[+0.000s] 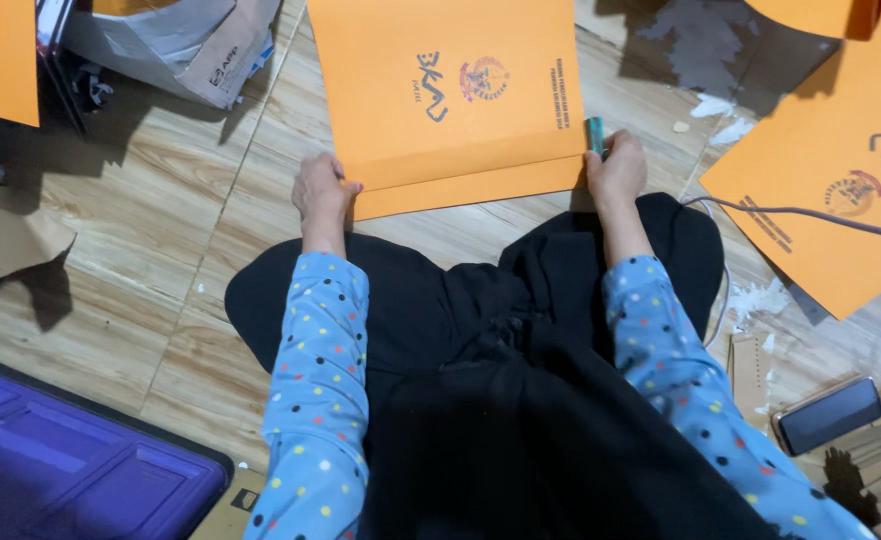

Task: Folding yellow paper envelopes and creasing the edges using a small tool.

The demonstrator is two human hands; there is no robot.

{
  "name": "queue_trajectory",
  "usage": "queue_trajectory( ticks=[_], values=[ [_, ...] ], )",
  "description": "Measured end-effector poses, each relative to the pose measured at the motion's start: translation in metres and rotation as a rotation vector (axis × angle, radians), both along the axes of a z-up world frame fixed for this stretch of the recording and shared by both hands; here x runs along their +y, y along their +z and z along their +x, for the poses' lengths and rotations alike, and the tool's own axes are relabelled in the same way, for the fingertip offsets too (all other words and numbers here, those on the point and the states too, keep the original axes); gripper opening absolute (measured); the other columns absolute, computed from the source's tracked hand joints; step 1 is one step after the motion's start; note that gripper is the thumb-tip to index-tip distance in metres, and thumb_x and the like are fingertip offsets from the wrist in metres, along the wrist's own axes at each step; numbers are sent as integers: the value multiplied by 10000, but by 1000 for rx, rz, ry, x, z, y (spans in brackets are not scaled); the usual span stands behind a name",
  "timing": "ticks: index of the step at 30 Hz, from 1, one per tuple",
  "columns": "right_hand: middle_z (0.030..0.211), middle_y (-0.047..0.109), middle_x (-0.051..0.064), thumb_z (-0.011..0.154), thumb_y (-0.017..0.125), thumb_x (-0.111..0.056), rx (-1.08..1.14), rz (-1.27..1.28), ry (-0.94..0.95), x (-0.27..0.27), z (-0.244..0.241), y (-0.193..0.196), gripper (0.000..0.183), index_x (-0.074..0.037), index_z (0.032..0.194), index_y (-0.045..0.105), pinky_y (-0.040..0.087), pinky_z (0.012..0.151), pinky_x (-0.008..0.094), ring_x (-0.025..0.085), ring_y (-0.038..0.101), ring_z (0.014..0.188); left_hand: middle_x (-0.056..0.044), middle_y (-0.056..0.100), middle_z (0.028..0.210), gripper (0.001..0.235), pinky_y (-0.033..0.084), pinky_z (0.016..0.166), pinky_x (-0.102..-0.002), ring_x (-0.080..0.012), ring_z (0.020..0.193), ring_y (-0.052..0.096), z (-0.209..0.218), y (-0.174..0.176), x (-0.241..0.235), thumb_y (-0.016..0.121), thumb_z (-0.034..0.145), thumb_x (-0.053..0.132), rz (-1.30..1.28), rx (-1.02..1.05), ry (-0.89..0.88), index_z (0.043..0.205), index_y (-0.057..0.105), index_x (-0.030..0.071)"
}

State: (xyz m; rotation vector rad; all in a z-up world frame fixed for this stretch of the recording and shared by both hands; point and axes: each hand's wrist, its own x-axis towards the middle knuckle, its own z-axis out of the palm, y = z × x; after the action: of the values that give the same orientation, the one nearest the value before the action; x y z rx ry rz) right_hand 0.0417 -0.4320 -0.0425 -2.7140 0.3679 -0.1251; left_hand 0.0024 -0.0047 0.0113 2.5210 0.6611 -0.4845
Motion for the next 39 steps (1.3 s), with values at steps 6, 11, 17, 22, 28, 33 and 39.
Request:
queue_trajectory(
  ticks=[6,11,17,22,28,33,39],
  values=[
    [770,538,113,649,768,-131,-409,30,218,36,-34,26,311,-74,896,588,480,619,377,313,583,737,-76,580,844,253,467,770,-431,-321,927,582,-15,35,-21,685,766,373,53,-79,-324,809,588,143],
    [850,529,77,703,658,-291,-30,-68,462,103,-103,70,279,-110,901,581,434,711,403,288,537,879,-106,632,794,223,458,759,-434,-336,906,596,-20,32,-33,675,757,366,-93,-158,-307,811,615,158],
    [934,545,192,913,454,-403,255,867,430,160,-144,53,470,-22,1188,443,500,607,392,332,605,786,-160,572,722,147,504,570,-368,-305,634,612,-75,-2,-83,569,779,210,-654,-150,-65,876,594,103],
    [860,572,224,952,402,-242,335,1334,80,165,-140,46,371,27,1206,379,535,372,349,286,627,571,-55,564,627,127,476,524,-363,-253,657,623,-109,-6,-127,597,776,317,-432,-193,-216,810,623,197],
    [1104,543,293,919,536,-245,-57,890,151,107,-78,117,436,68,1214,464,415,923,481,406,502,1077,-70,553,901,301,498,686,-414,-306,838,600,-99,51,-123,614,802,315,-281,-431,-249,1050,582,149],
    [683,475,-34,917,530,-239,-350,891,-5,-2,23,133,154,-158,794,485,374,311,201,66,432,452,-110,506,1029,365,415,765,-421,-323,951,487,-69,38,-114,608,777,271,-99,-440,-413,1094,544,102],
    [853,627,13,805,682,-126,-93,1407,-811,-89,92,154,212,-120,1013,642,301,316,125,43,384,412,-116,417,1199,688,389,796,-433,-315,1049,414,-33,9,-116,775,602,388,234,-389,-701,1145,467,99]
  ],
)
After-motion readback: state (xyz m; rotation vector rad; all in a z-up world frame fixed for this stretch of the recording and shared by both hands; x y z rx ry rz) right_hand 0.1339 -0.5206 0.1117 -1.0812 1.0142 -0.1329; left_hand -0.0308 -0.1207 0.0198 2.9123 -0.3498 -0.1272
